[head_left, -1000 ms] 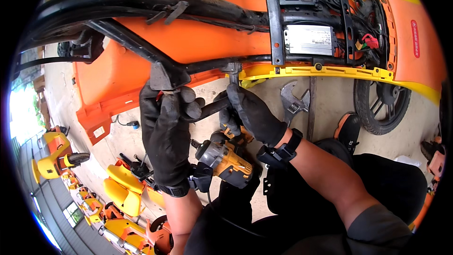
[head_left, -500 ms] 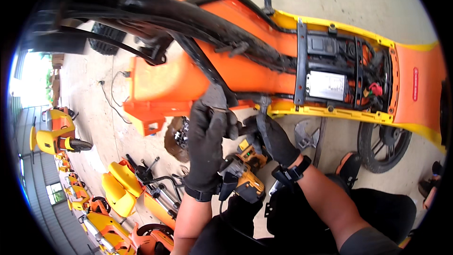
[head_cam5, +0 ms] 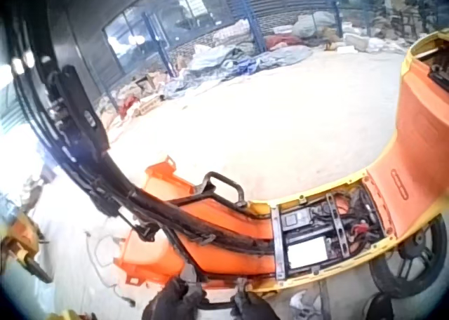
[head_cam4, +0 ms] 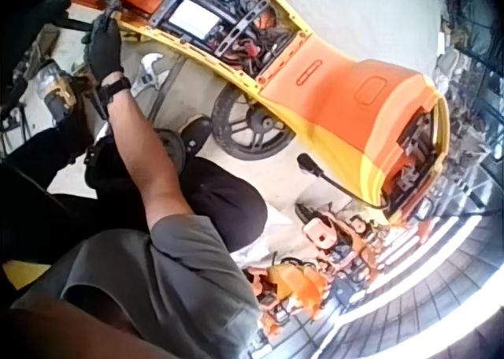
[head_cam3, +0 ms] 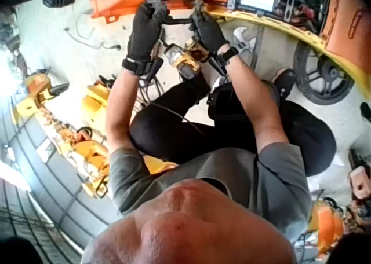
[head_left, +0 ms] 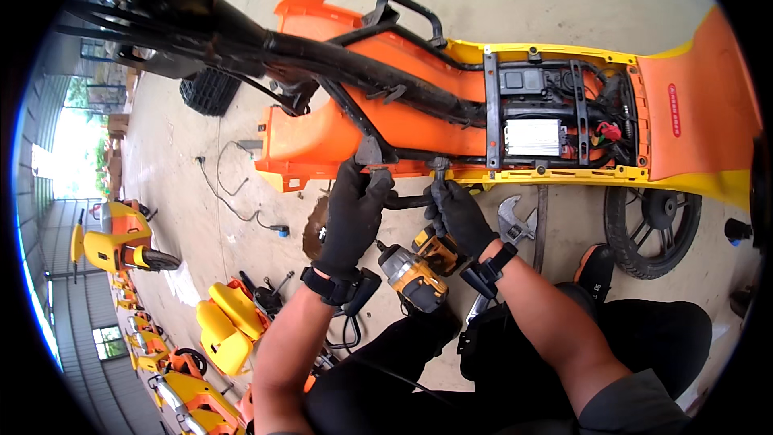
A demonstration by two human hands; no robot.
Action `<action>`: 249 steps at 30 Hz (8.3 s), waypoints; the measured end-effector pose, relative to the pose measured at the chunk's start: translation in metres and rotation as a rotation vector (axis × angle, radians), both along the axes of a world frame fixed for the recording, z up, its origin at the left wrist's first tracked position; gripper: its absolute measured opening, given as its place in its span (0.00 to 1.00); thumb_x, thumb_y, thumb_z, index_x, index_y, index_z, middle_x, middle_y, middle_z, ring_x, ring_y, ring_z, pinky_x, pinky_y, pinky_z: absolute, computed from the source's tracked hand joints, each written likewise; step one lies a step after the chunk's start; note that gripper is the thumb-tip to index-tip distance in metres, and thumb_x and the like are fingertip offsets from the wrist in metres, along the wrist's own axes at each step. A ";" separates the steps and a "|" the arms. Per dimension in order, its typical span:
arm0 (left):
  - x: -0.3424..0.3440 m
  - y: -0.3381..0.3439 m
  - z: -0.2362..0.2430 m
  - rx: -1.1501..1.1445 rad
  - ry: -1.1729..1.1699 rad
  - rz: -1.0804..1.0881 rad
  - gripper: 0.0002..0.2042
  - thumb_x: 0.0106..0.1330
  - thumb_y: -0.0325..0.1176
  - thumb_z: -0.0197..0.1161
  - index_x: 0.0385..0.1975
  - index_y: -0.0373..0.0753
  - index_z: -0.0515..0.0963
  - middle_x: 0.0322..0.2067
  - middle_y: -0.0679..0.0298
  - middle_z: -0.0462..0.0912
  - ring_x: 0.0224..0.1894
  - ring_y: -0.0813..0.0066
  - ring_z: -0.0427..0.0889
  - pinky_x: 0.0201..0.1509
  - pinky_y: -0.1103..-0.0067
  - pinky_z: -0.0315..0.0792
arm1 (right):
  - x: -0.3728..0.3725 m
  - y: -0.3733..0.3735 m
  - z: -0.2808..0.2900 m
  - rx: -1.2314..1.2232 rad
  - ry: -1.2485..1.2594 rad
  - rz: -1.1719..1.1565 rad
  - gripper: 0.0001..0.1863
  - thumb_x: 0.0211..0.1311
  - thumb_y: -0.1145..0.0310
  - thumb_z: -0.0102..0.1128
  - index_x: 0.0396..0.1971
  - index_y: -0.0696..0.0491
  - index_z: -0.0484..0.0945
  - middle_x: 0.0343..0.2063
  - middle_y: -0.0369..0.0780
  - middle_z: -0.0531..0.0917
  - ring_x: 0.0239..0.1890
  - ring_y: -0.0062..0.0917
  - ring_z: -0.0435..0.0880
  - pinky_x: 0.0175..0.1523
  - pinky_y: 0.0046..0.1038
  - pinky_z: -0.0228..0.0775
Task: The person removes an orange plastic cover from an electric scooter and uses a power drill to work on internal wiring and frame components.
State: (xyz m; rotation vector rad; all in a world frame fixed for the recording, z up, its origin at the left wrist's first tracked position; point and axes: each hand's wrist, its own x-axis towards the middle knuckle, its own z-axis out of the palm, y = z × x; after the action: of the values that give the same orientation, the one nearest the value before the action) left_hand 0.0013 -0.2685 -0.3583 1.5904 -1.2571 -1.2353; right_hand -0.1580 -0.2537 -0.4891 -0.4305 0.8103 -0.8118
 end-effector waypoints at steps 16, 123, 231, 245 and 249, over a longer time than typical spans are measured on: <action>-0.013 -0.026 0.030 -0.001 -0.828 0.002 0.27 0.60 0.55 0.62 0.24 0.28 0.78 0.19 0.48 0.80 0.26 0.55 0.82 0.33 0.66 0.73 | 0.013 0.005 0.034 0.256 0.013 -0.109 0.16 0.69 0.54 0.50 0.30 0.53 0.72 0.21 0.37 0.80 0.16 0.18 0.73 0.21 0.21 0.68; -0.010 -0.023 0.035 0.147 -0.495 -0.206 0.11 0.69 0.34 0.58 0.43 0.32 0.72 0.35 0.60 0.83 0.38 0.76 0.82 0.47 0.78 0.76 | 0.014 0.000 -0.010 0.054 -0.162 -0.276 0.14 0.68 0.60 0.55 0.31 0.57 0.76 0.20 0.35 0.78 0.20 0.16 0.76 0.26 0.21 0.71; 0.002 -0.017 0.021 0.004 -0.461 -0.184 0.13 0.66 0.31 0.60 0.44 0.28 0.73 0.34 0.58 0.84 0.37 0.75 0.83 0.41 0.81 0.76 | -0.017 0.046 -0.056 -0.555 0.745 0.507 0.17 0.53 0.74 0.53 0.44 0.51 0.79 0.43 0.47 0.81 0.47 0.41 0.80 0.53 0.36 0.71; -0.022 -0.011 0.049 -0.046 -0.866 -0.091 0.20 0.58 0.42 0.64 0.40 0.30 0.75 0.35 0.46 0.81 0.39 0.53 0.82 0.45 0.68 0.75 | -0.032 0.058 -0.038 -0.996 0.749 0.595 0.35 0.52 0.68 0.65 0.62 0.54 0.65 0.52 0.50 0.76 0.54 0.45 0.74 0.60 0.38 0.66; -0.003 -0.018 0.032 -0.023 -0.893 -0.071 0.20 0.55 0.43 0.66 0.40 0.32 0.76 0.37 0.46 0.82 0.44 0.51 0.82 0.45 0.64 0.75 | -0.023 0.073 -0.028 -1.182 0.788 0.545 0.37 0.48 0.67 0.68 0.61 0.54 0.65 0.53 0.50 0.74 0.57 0.44 0.71 0.60 0.40 0.63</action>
State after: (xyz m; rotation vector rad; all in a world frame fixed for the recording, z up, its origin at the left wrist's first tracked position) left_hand -0.0015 -0.2861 -0.3263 2.1885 -1.8483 -0.5100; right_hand -0.1807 -0.1810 -0.5167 -2.0211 0.7777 -0.5093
